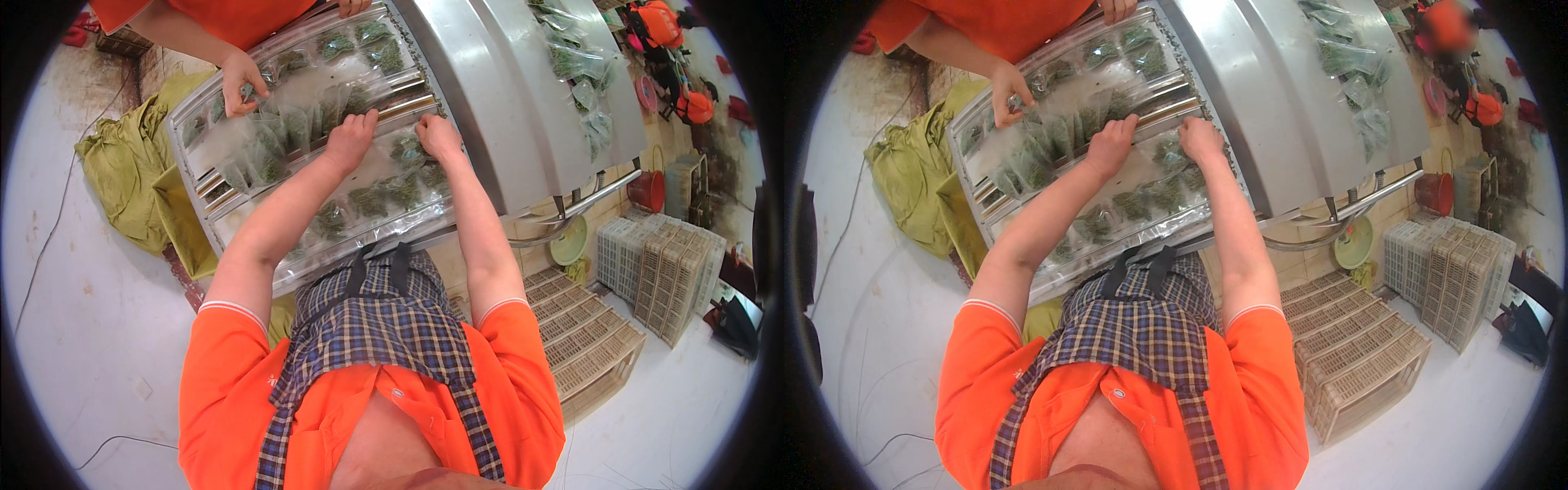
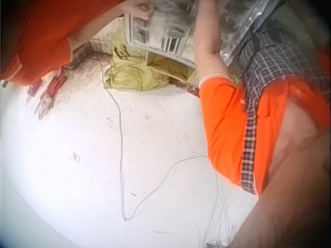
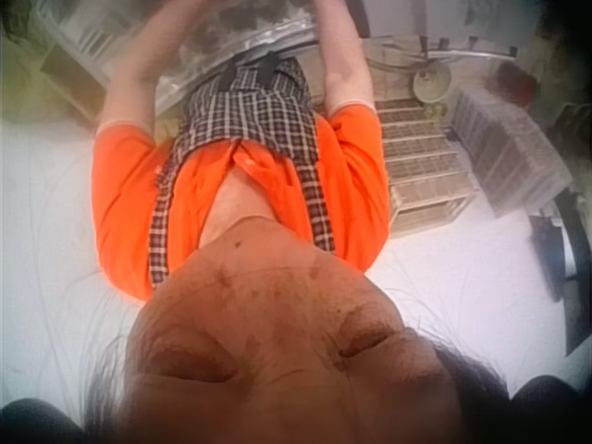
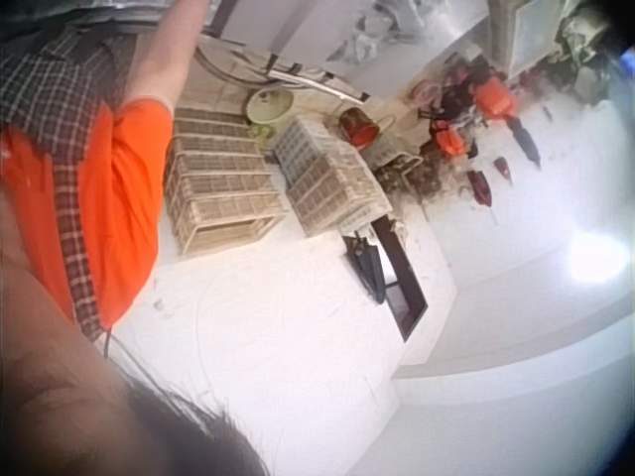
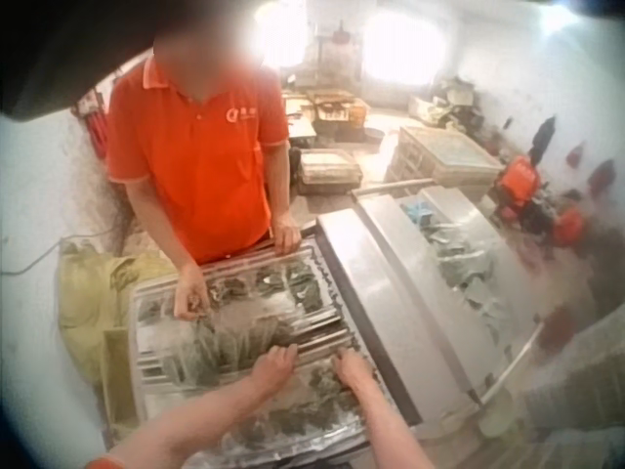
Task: The person places small portions of green leafy vegetables into clear plastic bags on a stainless steel tray. They then move the filled bags into a plastic crate. The process is repeated with multiple bags.
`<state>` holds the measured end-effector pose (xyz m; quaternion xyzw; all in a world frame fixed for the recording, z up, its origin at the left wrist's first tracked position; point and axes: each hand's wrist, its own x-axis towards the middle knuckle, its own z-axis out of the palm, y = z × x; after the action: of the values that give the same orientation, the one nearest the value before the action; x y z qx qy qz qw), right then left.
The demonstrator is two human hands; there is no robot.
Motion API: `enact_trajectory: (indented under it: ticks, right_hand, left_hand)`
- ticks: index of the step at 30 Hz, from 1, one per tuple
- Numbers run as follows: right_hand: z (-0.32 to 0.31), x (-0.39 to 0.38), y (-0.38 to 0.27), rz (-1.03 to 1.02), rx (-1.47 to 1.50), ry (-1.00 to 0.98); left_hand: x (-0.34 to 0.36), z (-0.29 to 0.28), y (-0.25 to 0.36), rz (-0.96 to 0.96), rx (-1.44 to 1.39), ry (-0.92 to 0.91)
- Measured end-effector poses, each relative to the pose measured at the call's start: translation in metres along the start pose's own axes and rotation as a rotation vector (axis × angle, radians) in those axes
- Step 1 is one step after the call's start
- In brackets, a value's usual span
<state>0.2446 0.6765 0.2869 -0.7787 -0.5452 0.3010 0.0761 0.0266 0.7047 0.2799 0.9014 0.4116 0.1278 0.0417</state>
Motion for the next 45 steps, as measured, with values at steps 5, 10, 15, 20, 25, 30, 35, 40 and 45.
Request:
enact_trajectory:
  ticks: [5, 10, 15, 20, 25, 30, 35, 40, 45]
  right_hand:
    - [-0.005, 0.003, -0.005, 0.102, 0.015, 0.149]
    - [-0.004, 0.006, 0.000, 0.136, 0.051, 0.301]
    - [0.010, -0.005, -0.028, -0.128, 0.300, 0.575]
    - [0.053, -0.015, -0.095, -0.276, 0.771, 0.150]
    - [0.075, -0.017, -0.112, -0.143, 1.114, 0.130]
    - [0.041, -0.064, -0.101, -0.291, 0.837, 0.276]
    - [0.010, -0.104, -0.077, -0.350, 0.608, 0.198]
    - [0.009, -0.117, -0.058, -0.406, 0.712, 0.099]
    - [0.016, -0.105, -0.051, -0.207, 0.578, 0.076]
  left_hand:
    - [-0.001, -0.004, -0.001, -0.032, -0.073, -0.045]
    - [-0.003, -0.007, 0.003, -0.044, -0.124, -0.038]
    - [-0.019, -0.005, -0.001, 0.028, -0.223, 0.027]
    - [-0.046, -0.033, -0.002, -0.155, -0.530, 0.134]
    - [-0.043, -0.047, -0.016, -0.447, -0.656, 0.324]
    - [-0.041, -0.045, -0.023, -0.643, -1.007, 0.393]
    - [-0.064, -0.054, -0.013, -0.513, -1.171, 0.314]
    - [-0.082, -0.062, -0.003, -0.550, -1.423, 0.268]
    - [-0.098, -0.053, 0.004, -0.684, -1.179, 0.216]
